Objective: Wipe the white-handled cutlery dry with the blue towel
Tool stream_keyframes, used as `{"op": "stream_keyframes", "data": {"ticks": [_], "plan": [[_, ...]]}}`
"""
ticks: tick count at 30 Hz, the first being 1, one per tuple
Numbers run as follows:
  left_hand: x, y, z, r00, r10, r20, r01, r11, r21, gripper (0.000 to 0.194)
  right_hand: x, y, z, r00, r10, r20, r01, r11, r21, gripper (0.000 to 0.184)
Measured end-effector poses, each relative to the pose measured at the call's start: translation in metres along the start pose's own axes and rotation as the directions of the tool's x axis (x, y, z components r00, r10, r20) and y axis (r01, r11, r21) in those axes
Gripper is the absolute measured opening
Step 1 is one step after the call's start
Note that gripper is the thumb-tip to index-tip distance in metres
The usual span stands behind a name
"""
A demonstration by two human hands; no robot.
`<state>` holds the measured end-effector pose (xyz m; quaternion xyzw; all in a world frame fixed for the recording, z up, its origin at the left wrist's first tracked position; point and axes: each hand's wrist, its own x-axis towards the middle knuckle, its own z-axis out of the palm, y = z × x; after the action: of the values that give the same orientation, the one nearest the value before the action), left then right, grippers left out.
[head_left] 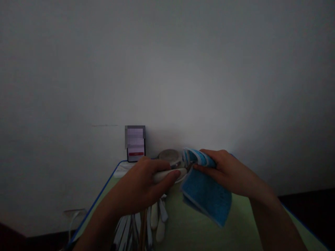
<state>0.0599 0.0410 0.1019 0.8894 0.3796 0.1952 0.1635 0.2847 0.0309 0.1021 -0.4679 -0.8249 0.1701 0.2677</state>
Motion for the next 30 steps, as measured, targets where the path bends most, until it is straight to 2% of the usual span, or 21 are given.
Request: {"op": "stream_keyframes", "data": {"ticks": [7, 10, 14, 22, 28, 30], "plan": [[0.0023, -0.0034, 0.0013, 0.997, -0.032, 0.071, 0.034, 0.999, -0.038, 0.044, 0.0014, -0.0003, 0.0019, 1.000, 0.010, -0.004, -0.010, 1.000, -0.027, 0.014], [0.0036, -0.0006, 0.0028, 0.991, -0.003, 0.131, 0.014, 0.997, -0.077, 0.035, 0.0016, -0.0012, 0.0036, 0.999, 0.003, 0.040, -0.003, 1.000, -0.001, 0.010], [0.0066, 0.0040, 0.0064, 0.995, 0.025, 0.101, -0.020, 0.999, -0.051, 0.026, 0.0022, -0.0007, 0.0052, 0.997, -0.017, 0.074, 0.015, 1.000, 0.020, 0.009], [0.0079, -0.0005, 0.0062, 0.994, 0.006, 0.110, 0.000, 0.999, -0.054, 0.044, 0.0028, 0.0008, 0.0047, 0.998, 0.005, 0.070, -0.008, 0.999, 0.048, 0.010], [0.0074, 0.0004, 0.0044, 0.994, 0.011, 0.112, -0.005, 0.998, -0.056, 0.041, 0.0032, -0.0013, 0.0049, 0.997, -0.001, 0.071, -0.005, 0.997, 0.073, 0.010], [0.0064, -0.0021, 0.0029, 0.996, 0.007, 0.092, -0.001, 0.998, -0.067, 0.039, 0.0035, -0.0022, 0.0063, 0.999, -0.001, 0.033, -0.002, 0.997, 0.077, 0.011]]}}
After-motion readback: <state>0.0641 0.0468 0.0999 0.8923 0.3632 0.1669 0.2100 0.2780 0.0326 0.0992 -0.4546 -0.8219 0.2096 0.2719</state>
